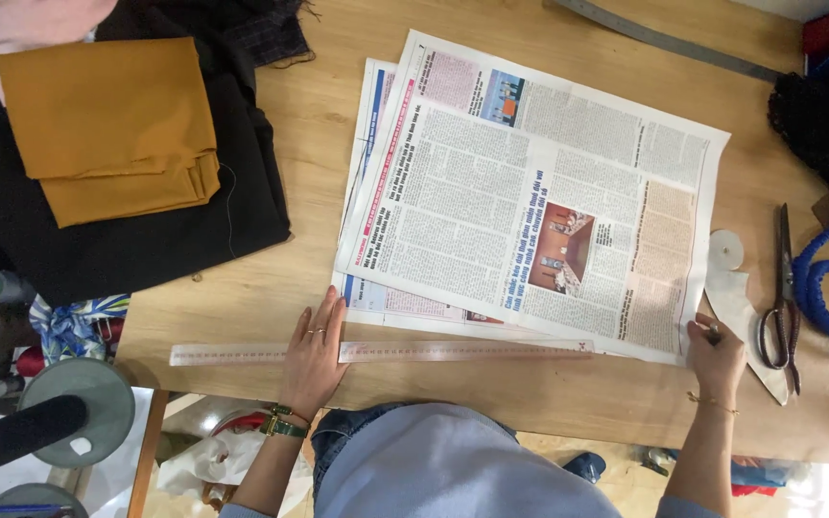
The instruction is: Drawing lines and marking measurements on newspaper sheets using a ruler and pen for pattern drafting.
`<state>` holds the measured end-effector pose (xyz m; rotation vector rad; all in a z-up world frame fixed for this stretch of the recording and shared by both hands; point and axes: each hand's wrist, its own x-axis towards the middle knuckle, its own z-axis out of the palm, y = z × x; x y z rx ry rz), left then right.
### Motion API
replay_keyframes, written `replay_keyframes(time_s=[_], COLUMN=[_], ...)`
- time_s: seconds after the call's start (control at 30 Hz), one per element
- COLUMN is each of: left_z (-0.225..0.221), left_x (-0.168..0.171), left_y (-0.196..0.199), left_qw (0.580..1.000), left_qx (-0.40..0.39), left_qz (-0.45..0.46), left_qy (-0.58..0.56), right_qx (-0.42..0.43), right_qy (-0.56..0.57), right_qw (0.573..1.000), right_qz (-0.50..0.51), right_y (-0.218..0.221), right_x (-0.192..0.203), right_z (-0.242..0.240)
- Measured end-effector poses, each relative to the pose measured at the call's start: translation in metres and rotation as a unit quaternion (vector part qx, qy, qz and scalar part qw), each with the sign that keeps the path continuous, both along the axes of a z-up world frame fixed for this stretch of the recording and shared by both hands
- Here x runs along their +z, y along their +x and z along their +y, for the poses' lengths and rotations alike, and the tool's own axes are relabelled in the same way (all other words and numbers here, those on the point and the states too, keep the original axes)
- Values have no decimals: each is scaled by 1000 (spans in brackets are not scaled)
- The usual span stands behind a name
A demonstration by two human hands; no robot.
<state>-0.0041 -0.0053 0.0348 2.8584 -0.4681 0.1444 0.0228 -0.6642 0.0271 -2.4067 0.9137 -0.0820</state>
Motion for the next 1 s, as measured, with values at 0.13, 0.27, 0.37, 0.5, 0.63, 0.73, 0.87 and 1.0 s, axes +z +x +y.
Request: replay_keyframes(time_s=[0.13, 0.27, 0.37, 0.5, 0.63, 0.73, 0.87, 1.0], left_z=[-1, -2, -2, 0, 1, 2, 3, 3], left_x=[6, 4, 2, -7, -6, -9, -16, -15], left_y=[0, 0, 0, -5, -7, -10, -15, -12], left_qw=[1000, 1000, 1000, 999, 999, 999, 996, 999], left_qx=[-1, -3, -5, 9, 11, 12, 14, 9], left_qz=[-11, -5, 6, -21, -36, -33, -22, -28], left_qy=[-6, 8, -21, -34, -9, -15, -82, -14], right_qx=[35, 23, 26, 32, 49, 60, 85, 83], right_qy=[2, 18, 50, 40, 70, 72, 51, 30], right_qw=[999, 1000, 998, 999, 996, 996, 994, 994], right_qz=[-4, -2, -13, -10, -9, -9, -41, -60], right_y=[-3, -2, 4, 12, 17, 14, 3, -3], right_x=[6, 15, 18, 21, 29, 35, 25, 3], right_z=[-16, -21, -8, 5, 17, 25, 16, -1])
